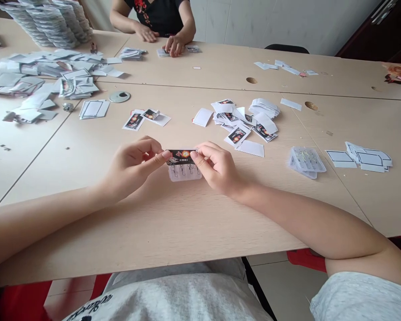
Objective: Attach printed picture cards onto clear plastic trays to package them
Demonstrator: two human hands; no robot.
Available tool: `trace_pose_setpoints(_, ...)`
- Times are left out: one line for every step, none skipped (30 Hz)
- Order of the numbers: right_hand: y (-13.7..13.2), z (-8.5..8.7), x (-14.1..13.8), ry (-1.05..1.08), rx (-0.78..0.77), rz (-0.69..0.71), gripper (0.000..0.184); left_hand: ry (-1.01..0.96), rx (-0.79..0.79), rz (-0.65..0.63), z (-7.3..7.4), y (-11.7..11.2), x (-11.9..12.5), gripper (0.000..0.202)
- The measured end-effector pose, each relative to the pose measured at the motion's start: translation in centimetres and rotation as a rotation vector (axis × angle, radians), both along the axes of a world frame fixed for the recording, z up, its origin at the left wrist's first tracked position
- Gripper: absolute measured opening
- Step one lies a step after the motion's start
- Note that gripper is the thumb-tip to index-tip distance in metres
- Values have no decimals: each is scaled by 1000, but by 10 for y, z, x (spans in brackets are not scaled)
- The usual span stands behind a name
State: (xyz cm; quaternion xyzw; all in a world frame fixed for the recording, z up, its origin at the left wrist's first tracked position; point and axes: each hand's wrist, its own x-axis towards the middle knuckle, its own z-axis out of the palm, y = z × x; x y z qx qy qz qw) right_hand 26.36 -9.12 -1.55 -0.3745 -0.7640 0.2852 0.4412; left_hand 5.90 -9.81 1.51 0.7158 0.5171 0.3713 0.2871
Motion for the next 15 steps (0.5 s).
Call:
trace_pose_setpoints(0, 0, 0, 3, 4, -1, 29, -4, -20, 0, 0, 0, 0, 29)
trace_pose_setpoints(-1, 1, 0, 5, 7, -3, 31, -7, -38, -2, 1, -1, 1, 29)
trace_pose_setpoints(-1, 1, 0, 6, 8, -5, 33, -10, -53, -7, 1, -2, 1, 30)
trace_pose_setpoints(-1, 1, 0, 6, 7, -7, 35, -15, -65, -13, 2, -3, 2, 30)
trace_pose_setpoints(-2, 2, 0, 6, 6, -9, 36, -26, -77, -23, 2, -4, 2, 29)
trace_pose_setpoints(-2, 2, 0, 7, 6, -10, 36, -41, -91, -38, 3, -5, 3, 29)
trace_pose_setpoints(-2, 1, 0, 7, 5, -9, 36, -59, -108, -52, 3, -5, 4, 29)
trace_pose_setpoints(-2, 1, 0, 8, 3, -9, 36, -74, -128, -60, 3, -6, 4, 29)
trace_pose_setpoints(-2, 0, 0, 9, -2, -9, 35, -81, -148, -63, 2, -6, 5, 30)
trace_pose_setpoints(-2, 0, 0, 10, -11, -9, 34, -80, -167, -59, 1, -6, 5, 31)
trace_pose_setpoints(-2, -1, 1, 13, -21, -10, 33, -72, -180, -52, 0, -6, 6, 32)
trace_pose_setpoints(-2, -2, 1, 16, -31, -10, 33, -63, -185, -43, -1, -5, 6, 32)
trace_pose_setpoints(-2, -2, 1, 19, -37, -11, 32, -56, -183, -39, -2, -5, 6, 33)
trace_pose_setpoints(-2, -3, 0, 21, -39, -13, 32, -52, -175, -38, -3, -4, 5, 33)
trace_pose_setpoints(-2, -3, 0, 22, -37, -16, 32, -49, -165, -39, -3, -4, 5, 32)
